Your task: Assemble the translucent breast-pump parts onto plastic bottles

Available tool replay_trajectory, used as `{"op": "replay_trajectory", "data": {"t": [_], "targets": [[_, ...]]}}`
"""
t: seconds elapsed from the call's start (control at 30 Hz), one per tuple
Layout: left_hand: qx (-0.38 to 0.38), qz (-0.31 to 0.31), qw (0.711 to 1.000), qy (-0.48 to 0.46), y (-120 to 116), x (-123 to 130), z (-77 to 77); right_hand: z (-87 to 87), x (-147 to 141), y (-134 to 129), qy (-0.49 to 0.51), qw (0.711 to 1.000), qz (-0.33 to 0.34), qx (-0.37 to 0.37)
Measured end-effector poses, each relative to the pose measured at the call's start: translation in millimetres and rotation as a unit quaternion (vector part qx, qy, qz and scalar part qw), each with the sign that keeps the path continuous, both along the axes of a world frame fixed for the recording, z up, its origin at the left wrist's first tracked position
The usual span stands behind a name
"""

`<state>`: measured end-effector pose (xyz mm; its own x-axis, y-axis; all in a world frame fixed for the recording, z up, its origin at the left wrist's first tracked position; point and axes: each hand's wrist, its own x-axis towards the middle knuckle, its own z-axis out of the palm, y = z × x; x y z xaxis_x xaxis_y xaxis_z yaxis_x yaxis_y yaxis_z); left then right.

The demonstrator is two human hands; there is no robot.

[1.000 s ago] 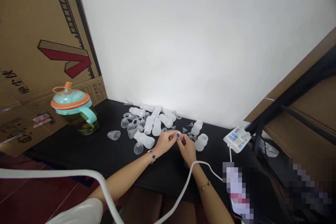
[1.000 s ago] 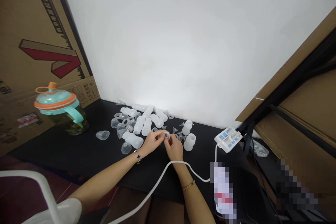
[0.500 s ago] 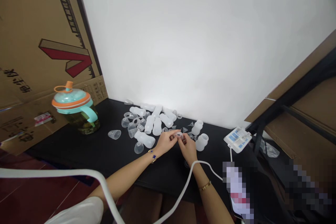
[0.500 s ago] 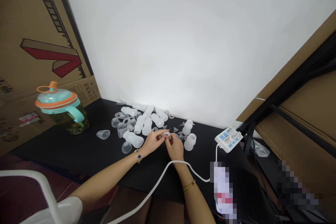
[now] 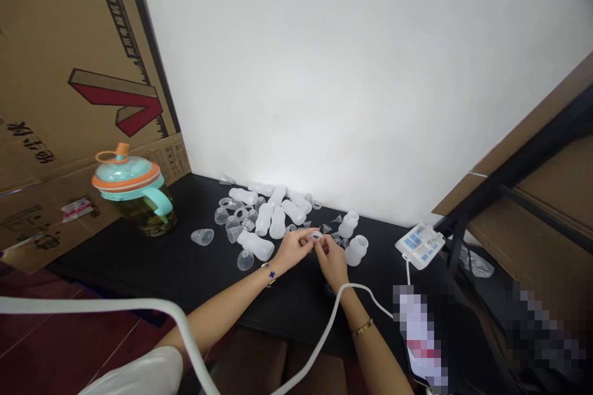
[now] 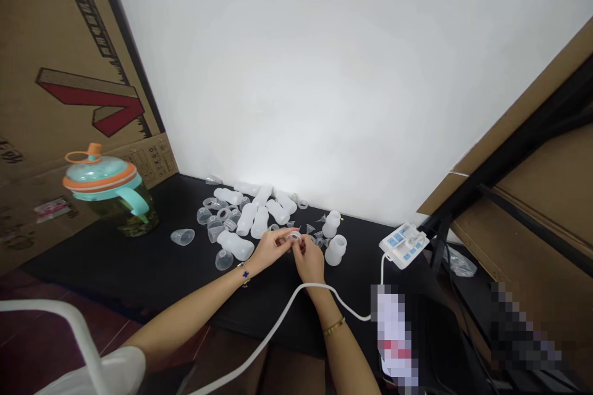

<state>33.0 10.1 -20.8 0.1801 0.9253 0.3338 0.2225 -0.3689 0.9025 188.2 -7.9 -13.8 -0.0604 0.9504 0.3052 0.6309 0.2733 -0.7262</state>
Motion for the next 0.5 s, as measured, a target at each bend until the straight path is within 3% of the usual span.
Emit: {"op": "replay_trajectory", "data": {"t": [0.33,0.5], "targets": [[-0.002,0.010,0.999,-0.039,1.6,0.5,-2.3,1.5,0.1,-0.1,-0.016,1.000,0.003,0.011],[0.004,0.035,0.999,0.004,1.0,-0.9,1.4,1.5,-1.0,0.6,-0.017,1.000,-0.005,0.011]]}}
